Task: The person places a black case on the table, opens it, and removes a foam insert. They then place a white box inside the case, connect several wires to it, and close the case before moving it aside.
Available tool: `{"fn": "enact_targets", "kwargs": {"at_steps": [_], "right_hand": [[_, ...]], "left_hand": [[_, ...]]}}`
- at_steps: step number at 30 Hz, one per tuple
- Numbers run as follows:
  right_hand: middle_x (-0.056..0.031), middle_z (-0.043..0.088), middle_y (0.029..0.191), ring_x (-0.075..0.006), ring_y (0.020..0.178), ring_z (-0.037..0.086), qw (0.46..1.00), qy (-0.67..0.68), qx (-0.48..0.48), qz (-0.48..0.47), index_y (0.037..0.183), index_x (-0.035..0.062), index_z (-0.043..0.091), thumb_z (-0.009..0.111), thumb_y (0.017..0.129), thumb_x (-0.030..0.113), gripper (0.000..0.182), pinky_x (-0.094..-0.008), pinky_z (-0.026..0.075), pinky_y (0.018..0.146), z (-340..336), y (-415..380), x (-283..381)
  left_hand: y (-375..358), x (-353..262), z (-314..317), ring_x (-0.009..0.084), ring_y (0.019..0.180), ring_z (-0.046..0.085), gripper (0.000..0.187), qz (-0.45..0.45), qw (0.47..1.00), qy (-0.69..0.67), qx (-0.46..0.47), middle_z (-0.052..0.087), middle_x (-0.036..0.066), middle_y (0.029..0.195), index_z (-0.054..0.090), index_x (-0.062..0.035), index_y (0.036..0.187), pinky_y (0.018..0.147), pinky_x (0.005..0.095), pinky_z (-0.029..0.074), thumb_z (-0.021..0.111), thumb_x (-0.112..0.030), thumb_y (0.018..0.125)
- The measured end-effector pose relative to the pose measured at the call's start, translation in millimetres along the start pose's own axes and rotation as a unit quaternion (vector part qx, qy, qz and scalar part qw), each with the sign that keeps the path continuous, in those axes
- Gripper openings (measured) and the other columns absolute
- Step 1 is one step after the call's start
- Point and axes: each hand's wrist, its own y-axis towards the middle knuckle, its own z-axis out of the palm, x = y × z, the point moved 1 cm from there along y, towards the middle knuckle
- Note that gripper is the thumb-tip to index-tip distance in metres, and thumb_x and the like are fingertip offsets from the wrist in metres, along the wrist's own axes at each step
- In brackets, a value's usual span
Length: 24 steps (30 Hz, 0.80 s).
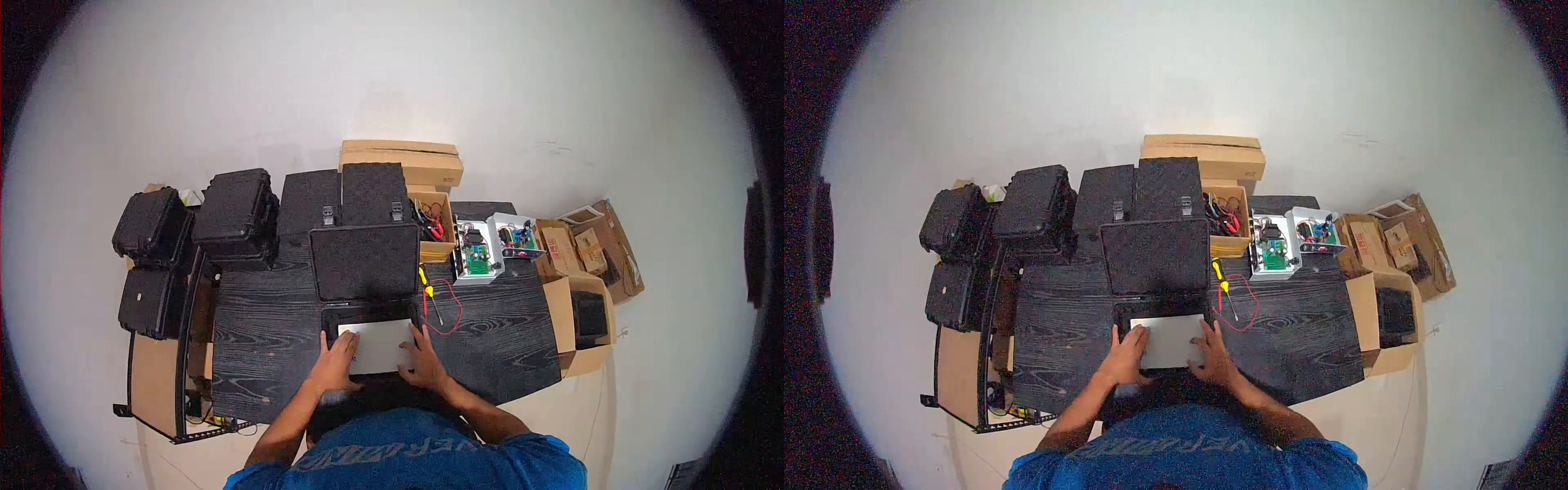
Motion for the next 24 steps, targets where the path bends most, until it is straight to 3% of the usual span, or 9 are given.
{"fn": "enact_targets", "kwargs": {"at_steps": [4, 10, 13, 16, 18, 20, 22, 24], "right_hand": [[-0.0290, 0.030, 0.158, -0.0567, 0.149, 0.018, 1.000, 0.003, -0.003, 0.001, 0.124, 0.0035, 0.059, 0.080, 0.078, 0.024, 0.055, -0.0678, 0.012, 0.122, 3, 0, 12], [-0.0259, 0.032, 0.158, -0.0577, 0.150, 0.016, 1.000, 0.000, 0.012, -0.015, 0.125, 0.0058, 0.060, 0.080, 0.078, 0.026, 0.054, -0.0690, 0.012, 0.122, 1, 3, 11], [-0.0247, 0.036, 0.157, -0.0551, 0.146, 0.028, 0.998, -0.028, 0.032, -0.043, 0.125, 0.0048, 0.059, 0.079, 0.079, 0.023, 0.053, -0.0669, 0.023, 0.119, -16, 13, 15], [-0.0239, 0.048, 0.148, -0.0482, 0.135, 0.044, 0.999, -0.020, -0.022, 0.012, 0.125, 0.0038, 0.059, 0.077, 0.079, 0.019, 0.052, -0.0583, 0.035, 0.113, -29, 34, -30], [-0.0215, 0.059, 0.133, -0.0425, 0.122, 0.055, 0.992, -0.040, -0.118, -0.008, 0.126, 0.0026, 0.058, 0.074, 0.080, 0.015, 0.051, -0.0499, 0.041, 0.105, -62, 81, -49], [-0.0194, 0.063, 0.121, -0.0406, 0.116, 0.058, 0.979, -0.080, -0.183, 0.028, 0.128, 0.0033, 0.058, 0.073, 0.080, 0.012, 0.051, -0.0476, 0.043, 0.102, -95, 133, -62], [-0.0193, 0.063, 0.119, -0.0408, 0.114, 0.058, 0.959, -0.126, -0.254, 0.007, 0.130, 0.0042, 0.057, 0.071, 0.082, 0.014, 0.050, -0.0502, 0.043, 0.101, -112, 180, -94], [-0.0202, 0.063, 0.123, -0.0410, 0.117, 0.058, 0.960, -0.135, -0.223, 0.100, 0.132, 0.0058, 0.057, 0.071, 0.084, 0.021, 0.052, -0.0541, 0.041, 0.104, -132, 220, -109]], "left_hand": [[3, 12, -2, 0.0342, 0.153, 0.029, 0.130, 0.016, 1.000, -0.002, -0.003, 0.036, 0.021, 0.158, 0.029, 0.0045, 0.155, 0.120, 0.0745, 0.006, 0.093, -0.046, 0.054], [0, 18, 6, 0.0356, 0.150, 0.034, 0.123, 0.032, 0.998, -0.028, -0.037, 0.040, 0.021, 0.156, 0.035, 0.0032, 0.152, 0.120, 0.0741, 0.007, 0.093, -0.042, 0.054], [0, 17, 7, 0.0352, 0.151, 0.032, 0.126, 0.023, 0.999, -0.014, -0.023, 0.038, 0.021, 0.156, 0.031, 0.0025, 0.155, 0.120, 0.0732, 0.008, 0.094, -0.043, 0.055], [-1, 10, 2, 0.0357, 0.151, 0.030, 0.124, 0.010, 1.000, -0.007, -0.003, 0.037, 0.020, 0.156, 0.032, 0.0013, 0.155, 0.120, 0.0731, 0.008, 0.093, -0.045, 0.057], [-2, 7, 2, 0.0359, 0.151, 0.029, 0.124, 0.003, 1.000, 0.000, 0.000, 0.036, 0.020, 0.157, 0.031, 0.0008, 0.155, 0.120, 0.0738, 0.009, 0.093, -0.046, 0.058], [-1, 4, -1, 0.0361, 0.151, 0.029, 0.123, -0.003, 1.000, 0.006, 0.006, 0.035, 0.020, 0.157, 0.031, 0.0004, 0.155, 0.119, 0.0745, 0.009, 0.092, -0.047, 0.059], [0, 2, -4, 0.0363, 0.151, 0.029, 0.122, -0.010, 1.000, 0.008, 0.014, 0.035, 0.020, 0.157, 0.031, 0.0002, 0.155, 0.118, 0.0752, 0.009, 0.091, -0.048, 0.061], [1, 3, -1, 0.0361, 0.151, 0.029, 0.122, -0.014, 1.000, 0.011, 0.017, 0.034, 0.020, 0.157, 0.031, 0.0000, 0.155, 0.118, 0.0755, 0.009, 0.091, -0.048, 0.061]]}}
